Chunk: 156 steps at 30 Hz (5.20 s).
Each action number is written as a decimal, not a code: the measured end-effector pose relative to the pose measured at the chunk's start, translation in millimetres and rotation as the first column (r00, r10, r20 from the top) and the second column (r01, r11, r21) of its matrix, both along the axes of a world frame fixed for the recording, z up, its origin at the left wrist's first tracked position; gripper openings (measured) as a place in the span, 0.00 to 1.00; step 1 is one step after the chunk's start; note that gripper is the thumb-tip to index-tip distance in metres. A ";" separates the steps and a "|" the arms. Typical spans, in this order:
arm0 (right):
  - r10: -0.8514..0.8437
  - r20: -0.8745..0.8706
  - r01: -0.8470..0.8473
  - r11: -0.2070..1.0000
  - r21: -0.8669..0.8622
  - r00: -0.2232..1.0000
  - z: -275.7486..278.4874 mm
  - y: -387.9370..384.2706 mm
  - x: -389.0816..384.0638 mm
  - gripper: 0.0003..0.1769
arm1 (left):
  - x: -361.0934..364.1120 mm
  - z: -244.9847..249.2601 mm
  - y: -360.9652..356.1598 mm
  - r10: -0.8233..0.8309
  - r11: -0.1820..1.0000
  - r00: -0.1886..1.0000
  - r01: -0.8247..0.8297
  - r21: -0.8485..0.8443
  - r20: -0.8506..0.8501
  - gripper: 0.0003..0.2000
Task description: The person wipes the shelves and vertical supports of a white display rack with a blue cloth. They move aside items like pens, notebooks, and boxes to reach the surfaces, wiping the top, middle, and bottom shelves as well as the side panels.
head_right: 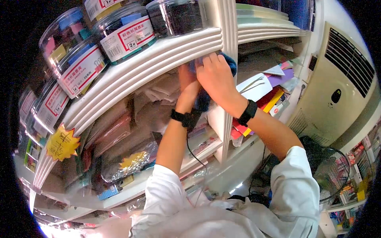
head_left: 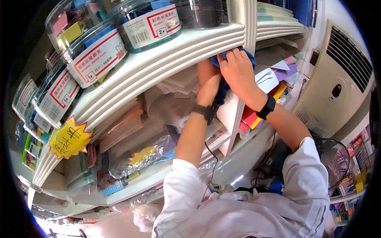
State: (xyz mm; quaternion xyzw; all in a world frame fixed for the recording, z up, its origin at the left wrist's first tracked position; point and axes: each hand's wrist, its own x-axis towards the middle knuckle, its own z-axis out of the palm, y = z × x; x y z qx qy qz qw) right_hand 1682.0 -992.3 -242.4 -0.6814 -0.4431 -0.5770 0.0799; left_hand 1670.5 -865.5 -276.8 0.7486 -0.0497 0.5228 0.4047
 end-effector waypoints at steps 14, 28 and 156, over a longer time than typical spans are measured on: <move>-0.094 -0.102 0.091 0.995 -0.040 0.990 -38.9 -9.9 -17.1 0.21 | -16.9 -8.2 -0.4 0.144 0.977 0.896 -0.061 0.203 -0.421 0.16; 0.227 -0.428 -0.107 0.952 0.286 0.875 -47.6 -54.6 -30.9 0.36 | -44.5 24.9 -42.6 0.296 0.864 0.952 -0.229 0.449 -0.084 0.21; 0.179 -0.890 -0.725 0.655 -0.210 0.420 -347.6 170.3 -406.3 0.35 | -546.0 -313.3 109.7 0.345 0.849 0.409 -0.520 0.095 -0.845 0.32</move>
